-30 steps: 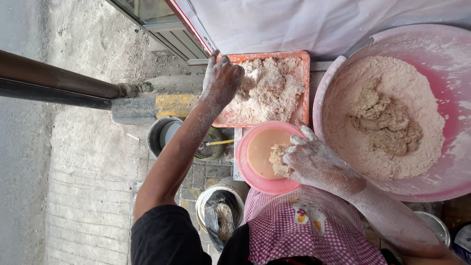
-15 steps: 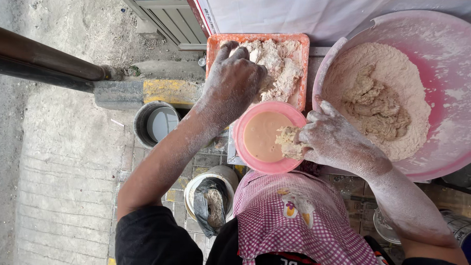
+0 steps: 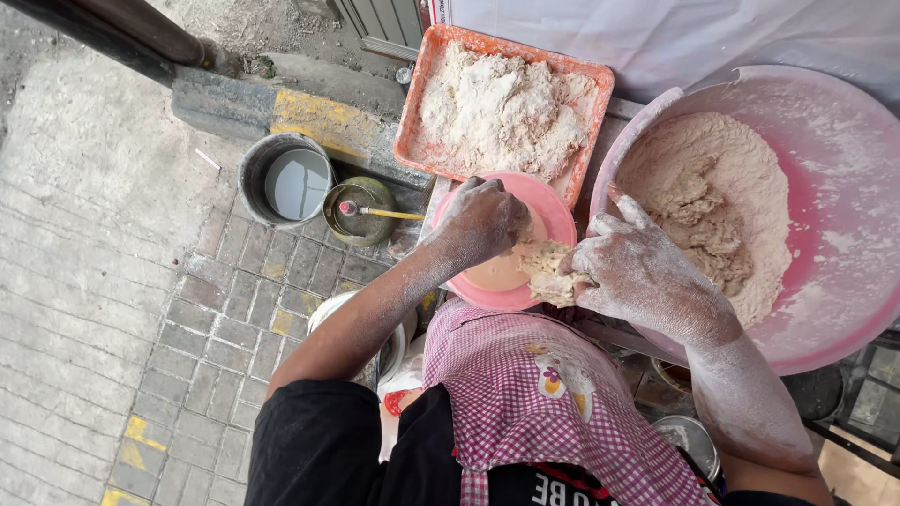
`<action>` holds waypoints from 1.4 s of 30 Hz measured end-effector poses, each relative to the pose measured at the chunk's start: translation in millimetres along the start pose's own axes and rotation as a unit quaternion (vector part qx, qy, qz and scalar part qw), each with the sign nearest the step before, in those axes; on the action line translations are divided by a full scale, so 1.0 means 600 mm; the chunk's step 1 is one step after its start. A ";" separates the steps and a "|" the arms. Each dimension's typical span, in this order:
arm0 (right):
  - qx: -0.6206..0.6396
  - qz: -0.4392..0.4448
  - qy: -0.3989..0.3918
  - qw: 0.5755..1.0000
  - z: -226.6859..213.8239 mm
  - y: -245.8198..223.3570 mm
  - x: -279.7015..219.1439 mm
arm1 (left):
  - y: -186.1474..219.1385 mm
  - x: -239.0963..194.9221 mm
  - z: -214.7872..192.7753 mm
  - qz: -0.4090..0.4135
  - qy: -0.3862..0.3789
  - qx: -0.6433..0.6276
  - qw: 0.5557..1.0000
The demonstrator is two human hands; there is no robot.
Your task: The person kneads dough by hand, repeatedly transferring portions between a pink bowl and a larger pink basin containing flour. The person also scoops flour from an orange tray into the basin while continuing to mix the dough.
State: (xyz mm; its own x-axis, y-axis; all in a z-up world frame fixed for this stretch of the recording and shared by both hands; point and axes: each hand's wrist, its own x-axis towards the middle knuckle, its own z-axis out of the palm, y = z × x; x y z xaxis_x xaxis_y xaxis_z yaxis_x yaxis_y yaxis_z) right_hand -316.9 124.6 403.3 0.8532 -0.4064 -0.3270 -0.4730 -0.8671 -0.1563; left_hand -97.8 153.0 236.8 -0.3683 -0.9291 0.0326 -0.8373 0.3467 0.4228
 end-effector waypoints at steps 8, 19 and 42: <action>0.043 -0.021 -0.027 0.998 0.013 0.007 0.004 | -0.056 0.028 0.233 -0.147 -0.107 0.102 0.978; -0.006 -0.062 -0.036 0.997 0.027 0.013 0.018 | -0.103 0.038 0.308 -0.264 -0.090 0.063 0.958; -0.007 -0.071 -0.003 0.997 -0.029 0.018 0.026 | 0.055 -0.045 -0.019 -0.100 0.095 0.043 0.989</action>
State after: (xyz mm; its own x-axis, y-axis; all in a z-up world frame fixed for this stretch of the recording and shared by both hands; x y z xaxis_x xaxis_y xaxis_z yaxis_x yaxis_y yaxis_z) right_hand -305.1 103.8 412.9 0.9096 -0.2782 -0.3085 -0.3449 -0.9197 -0.1874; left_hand -111.0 188.2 260.2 -0.1148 -0.9849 0.1296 -0.9200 0.1546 0.3600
